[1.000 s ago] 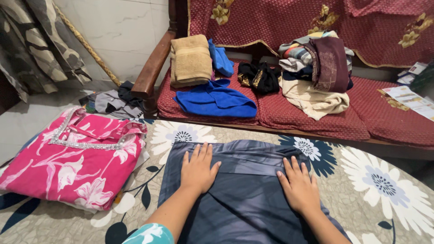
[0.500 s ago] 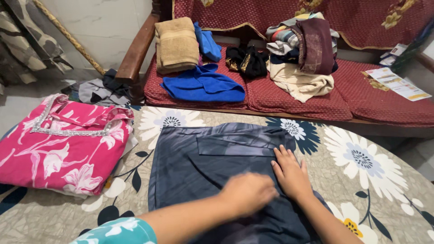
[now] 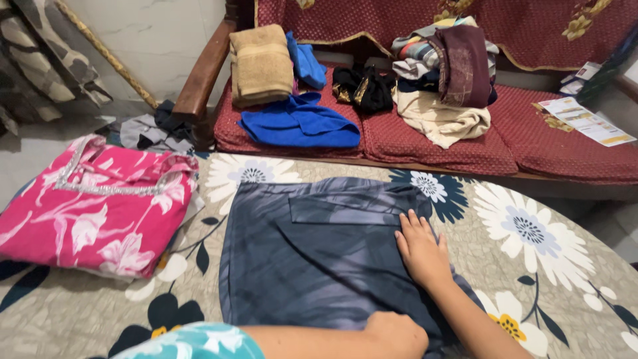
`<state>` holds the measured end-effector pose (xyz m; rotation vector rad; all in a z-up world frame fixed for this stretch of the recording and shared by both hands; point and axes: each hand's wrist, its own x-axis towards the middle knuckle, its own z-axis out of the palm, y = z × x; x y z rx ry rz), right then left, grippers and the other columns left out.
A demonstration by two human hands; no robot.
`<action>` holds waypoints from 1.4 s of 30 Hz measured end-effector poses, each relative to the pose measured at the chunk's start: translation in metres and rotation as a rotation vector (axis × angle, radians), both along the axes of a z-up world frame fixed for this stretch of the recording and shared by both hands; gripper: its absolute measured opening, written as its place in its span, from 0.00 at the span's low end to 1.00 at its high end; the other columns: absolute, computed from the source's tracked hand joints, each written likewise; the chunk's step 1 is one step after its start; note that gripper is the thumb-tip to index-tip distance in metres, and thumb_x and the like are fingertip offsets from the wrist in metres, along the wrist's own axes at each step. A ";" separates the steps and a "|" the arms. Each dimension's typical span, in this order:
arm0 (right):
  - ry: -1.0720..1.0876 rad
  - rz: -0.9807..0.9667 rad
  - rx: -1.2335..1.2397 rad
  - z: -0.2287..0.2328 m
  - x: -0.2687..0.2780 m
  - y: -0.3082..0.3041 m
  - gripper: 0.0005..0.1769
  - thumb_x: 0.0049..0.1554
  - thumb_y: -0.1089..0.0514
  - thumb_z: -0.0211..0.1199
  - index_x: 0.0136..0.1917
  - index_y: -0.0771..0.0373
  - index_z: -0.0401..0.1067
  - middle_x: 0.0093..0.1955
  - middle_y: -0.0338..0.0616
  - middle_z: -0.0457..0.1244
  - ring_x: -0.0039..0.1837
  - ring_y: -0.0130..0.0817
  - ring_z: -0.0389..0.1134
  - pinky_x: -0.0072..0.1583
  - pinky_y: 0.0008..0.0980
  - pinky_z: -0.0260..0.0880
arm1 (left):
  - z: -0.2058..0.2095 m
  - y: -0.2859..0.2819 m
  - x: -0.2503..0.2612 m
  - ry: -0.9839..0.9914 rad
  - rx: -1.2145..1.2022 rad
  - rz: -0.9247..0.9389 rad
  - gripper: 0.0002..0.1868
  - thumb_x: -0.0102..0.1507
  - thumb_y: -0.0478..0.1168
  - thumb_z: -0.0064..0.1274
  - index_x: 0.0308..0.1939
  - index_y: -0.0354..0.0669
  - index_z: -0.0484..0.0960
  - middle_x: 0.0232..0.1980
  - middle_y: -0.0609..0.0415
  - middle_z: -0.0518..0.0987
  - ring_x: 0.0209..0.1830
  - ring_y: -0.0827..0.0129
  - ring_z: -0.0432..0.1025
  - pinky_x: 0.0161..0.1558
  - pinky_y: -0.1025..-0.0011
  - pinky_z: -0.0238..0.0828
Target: The person folds several garments on a floral-patterned table, including a pink floral top, a dark blue top, dark green shorts, and a maroon patterned top. Each item is smoothed, folded into a compact rectangle, and stacked on the table.
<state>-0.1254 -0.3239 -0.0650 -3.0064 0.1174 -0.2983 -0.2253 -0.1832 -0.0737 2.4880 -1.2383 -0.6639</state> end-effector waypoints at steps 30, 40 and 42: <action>0.816 0.341 0.922 0.117 -0.129 -0.014 0.28 0.48 0.58 0.76 0.62 0.66 0.77 0.41 0.37 0.69 0.43 0.22 0.67 0.48 0.26 0.68 | 0.119 0.118 0.043 0.814 -0.267 0.249 0.19 0.57 0.55 0.65 0.45 0.50 0.84 0.37 0.64 0.81 0.32 0.78 0.75 0.32 0.73 0.74; 0.733 0.326 0.958 0.072 -0.093 -0.031 0.11 0.59 0.61 0.62 0.54 0.67 0.78 0.41 0.34 0.68 0.42 0.22 0.64 0.46 0.27 0.65 | 0.165 0.125 0.073 0.737 -0.138 0.315 0.20 0.54 0.53 0.71 0.41 0.49 0.83 0.36 0.62 0.80 0.32 0.75 0.75 0.34 0.70 0.72; 0.679 0.181 1.053 0.068 -0.086 -0.046 0.13 0.61 0.61 0.58 0.57 0.65 0.76 0.40 0.40 0.65 0.38 0.31 0.60 0.41 0.33 0.58 | 0.167 0.131 0.083 0.517 0.107 0.399 0.21 0.53 0.51 0.72 0.42 0.57 0.78 0.39 0.66 0.76 0.36 0.74 0.74 0.38 0.65 0.72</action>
